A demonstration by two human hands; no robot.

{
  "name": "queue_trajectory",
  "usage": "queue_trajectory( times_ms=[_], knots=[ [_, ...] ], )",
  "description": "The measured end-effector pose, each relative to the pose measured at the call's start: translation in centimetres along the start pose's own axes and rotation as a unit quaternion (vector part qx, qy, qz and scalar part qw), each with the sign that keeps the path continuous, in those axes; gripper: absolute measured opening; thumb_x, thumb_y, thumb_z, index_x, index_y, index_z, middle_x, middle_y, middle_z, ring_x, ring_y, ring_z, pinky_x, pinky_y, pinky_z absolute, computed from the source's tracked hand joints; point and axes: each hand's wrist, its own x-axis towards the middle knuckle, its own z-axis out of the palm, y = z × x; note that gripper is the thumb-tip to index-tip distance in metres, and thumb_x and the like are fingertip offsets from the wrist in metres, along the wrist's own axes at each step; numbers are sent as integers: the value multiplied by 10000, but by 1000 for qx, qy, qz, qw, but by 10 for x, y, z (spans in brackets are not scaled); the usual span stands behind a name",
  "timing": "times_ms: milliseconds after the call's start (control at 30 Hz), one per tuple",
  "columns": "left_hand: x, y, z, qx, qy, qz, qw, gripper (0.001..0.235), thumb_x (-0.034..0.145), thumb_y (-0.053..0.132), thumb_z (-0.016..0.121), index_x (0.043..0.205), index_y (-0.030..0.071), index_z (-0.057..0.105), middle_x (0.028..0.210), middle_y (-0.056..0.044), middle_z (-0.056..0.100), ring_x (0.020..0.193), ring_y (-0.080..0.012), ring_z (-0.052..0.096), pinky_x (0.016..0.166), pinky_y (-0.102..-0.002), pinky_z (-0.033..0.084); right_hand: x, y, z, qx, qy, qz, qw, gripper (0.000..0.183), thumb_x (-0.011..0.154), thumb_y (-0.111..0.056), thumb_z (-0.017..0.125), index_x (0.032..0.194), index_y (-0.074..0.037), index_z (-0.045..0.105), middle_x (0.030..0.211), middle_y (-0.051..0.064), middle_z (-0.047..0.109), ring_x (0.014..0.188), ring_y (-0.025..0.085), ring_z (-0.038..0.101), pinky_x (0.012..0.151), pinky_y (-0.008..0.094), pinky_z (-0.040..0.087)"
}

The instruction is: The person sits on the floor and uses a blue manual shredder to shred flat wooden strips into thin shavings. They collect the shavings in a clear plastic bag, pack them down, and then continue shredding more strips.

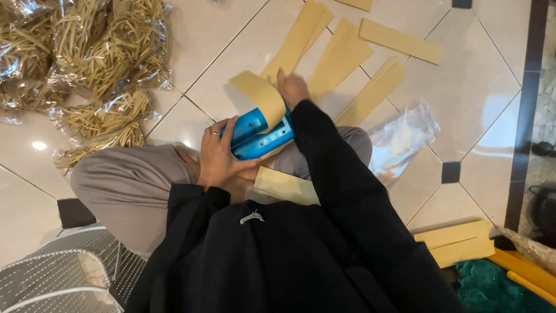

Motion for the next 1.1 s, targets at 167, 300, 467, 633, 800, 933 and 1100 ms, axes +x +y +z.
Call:
queue_trajectory(
  times_ms=[167,300,467,633,800,933,1100],
  knots=[
    [-4,-6,7,-21,30,20,999,1144,580,743,894,1421,28,589,1306,-193,567,1190,-417,571,1012,-465,461,-74,47,6,-343,-299,-125,882,573,920,-485,644,1162,22,753,1181,247,744,1262,432,619,1171,458,420],
    [-3,-3,4,-15,31,16,999,1168,548,758,881,1422,37,597,1322,-186,570,1195,-417,565,1025,-482,460,-170,-25,-128,-260,-262,-72,927,774,1016,-590,242,1050,-15,758,1150,219,745,1192,405,664,1057,538,486],
    [-1,3,-2,-4,10,13,1000,1168,577,773,850,1459,62,567,1313,-170,578,1186,-398,568,1013,-485,466,-108,-29,-120,-190,-106,-89,972,913,1096,-642,167,961,35,766,1050,295,741,1132,444,681,990,574,481],
    [-2,1,1,-10,17,7,1000,1167,586,758,860,1481,79,548,1300,-179,576,1174,-416,575,996,-496,463,-12,-8,-18,-98,-56,-22,993,894,1021,-713,160,1118,-5,696,1170,269,688,1220,447,616,1043,577,461],
    [-2,4,-3,-18,-2,-13,1000,1167,578,747,871,1483,85,549,1307,-180,568,1193,-415,568,1028,-493,443,-50,22,-13,-185,-142,-116,966,707,994,-588,332,1192,6,660,1200,282,670,1196,474,617,1052,572,473],
    [-2,4,-6,-6,-40,-12,999,1177,610,780,844,1503,85,519,1338,-174,538,1229,-401,536,1042,-488,434,-150,25,-103,-257,-236,-191,917,554,890,-432,566,1110,62,687,1141,317,690,1148,502,638,1010,585,481],
    [0,-4,0,3,-31,9,999,1207,594,801,831,1511,82,516,1352,-165,540,1232,-400,533,1040,-483,439,-95,-35,-121,-150,-153,-76,974,925,1068,-648,203,1096,113,728,1159,347,699,1225,482,615,1052,586,437]
  ],
)
